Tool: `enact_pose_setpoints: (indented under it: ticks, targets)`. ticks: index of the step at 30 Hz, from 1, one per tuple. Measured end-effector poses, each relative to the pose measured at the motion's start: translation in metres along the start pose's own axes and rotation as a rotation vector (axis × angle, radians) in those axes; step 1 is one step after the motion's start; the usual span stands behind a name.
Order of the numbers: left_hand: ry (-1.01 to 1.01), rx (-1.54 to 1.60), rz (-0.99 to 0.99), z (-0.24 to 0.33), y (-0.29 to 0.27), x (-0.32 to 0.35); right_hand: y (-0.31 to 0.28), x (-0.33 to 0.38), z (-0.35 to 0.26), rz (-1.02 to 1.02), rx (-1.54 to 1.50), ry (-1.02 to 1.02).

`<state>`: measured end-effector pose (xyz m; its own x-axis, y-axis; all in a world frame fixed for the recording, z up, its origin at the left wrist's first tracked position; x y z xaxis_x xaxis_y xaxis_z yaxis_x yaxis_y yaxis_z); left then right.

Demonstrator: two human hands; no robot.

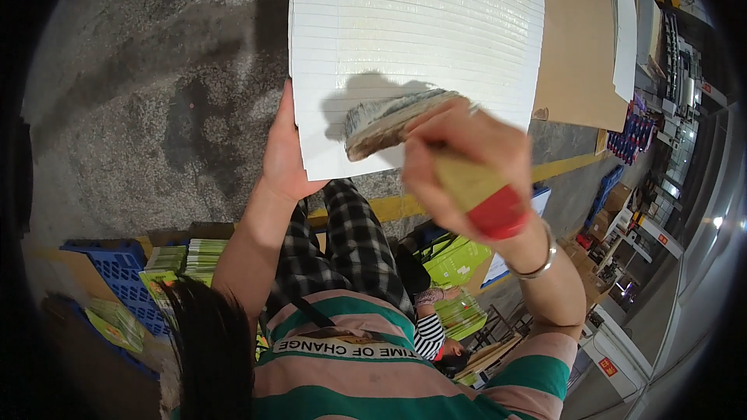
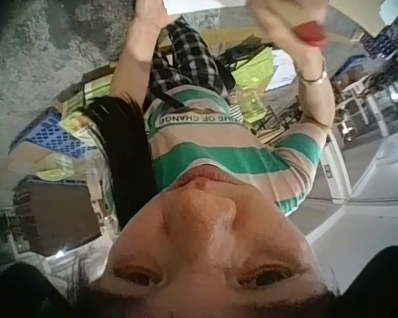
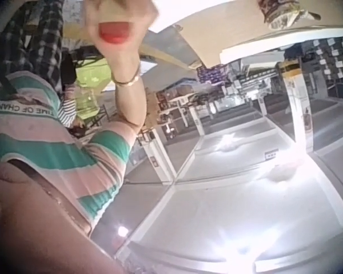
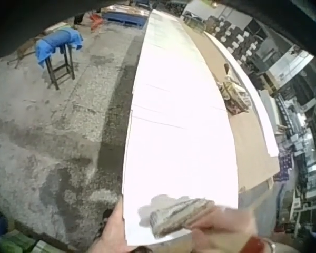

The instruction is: Applying adhesive to long sheets of paper using a large brush on a worktable.

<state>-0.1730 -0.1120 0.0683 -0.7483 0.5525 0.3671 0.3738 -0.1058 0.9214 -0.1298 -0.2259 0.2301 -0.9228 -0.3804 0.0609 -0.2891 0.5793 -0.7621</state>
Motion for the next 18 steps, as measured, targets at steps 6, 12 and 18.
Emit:
enact_pose_setpoints:
  ticks: [6, 12, 18]
  targets:
    - [0.026, -0.064, 0.038, 0.001, 0.001, 0.001, -0.004, -0.022, 0.013, 0.131, -0.067, 0.146]
    - [-0.004, -0.032, -0.003, -0.002, 0.0, -0.001, 0.005, 0.019, 0.0, -0.055, -0.052, -0.013]
    - [0.011, -0.037, -0.031, 0.0, 0.006, -0.002, 0.009, 0.001, 0.003, 0.059, 0.048, -0.054]
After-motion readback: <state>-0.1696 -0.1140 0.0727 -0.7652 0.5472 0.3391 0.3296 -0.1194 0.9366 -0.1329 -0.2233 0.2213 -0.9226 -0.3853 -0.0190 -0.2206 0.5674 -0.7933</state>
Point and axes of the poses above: each hand's wrist, its own x-axis away from the middle knuckle, its own y-axis out of the palm, z = x × y, the point moved 5 cm from there along -x, towards the middle knuckle, and after that the axes turned 1 degree about x, right-handed, at the moved point
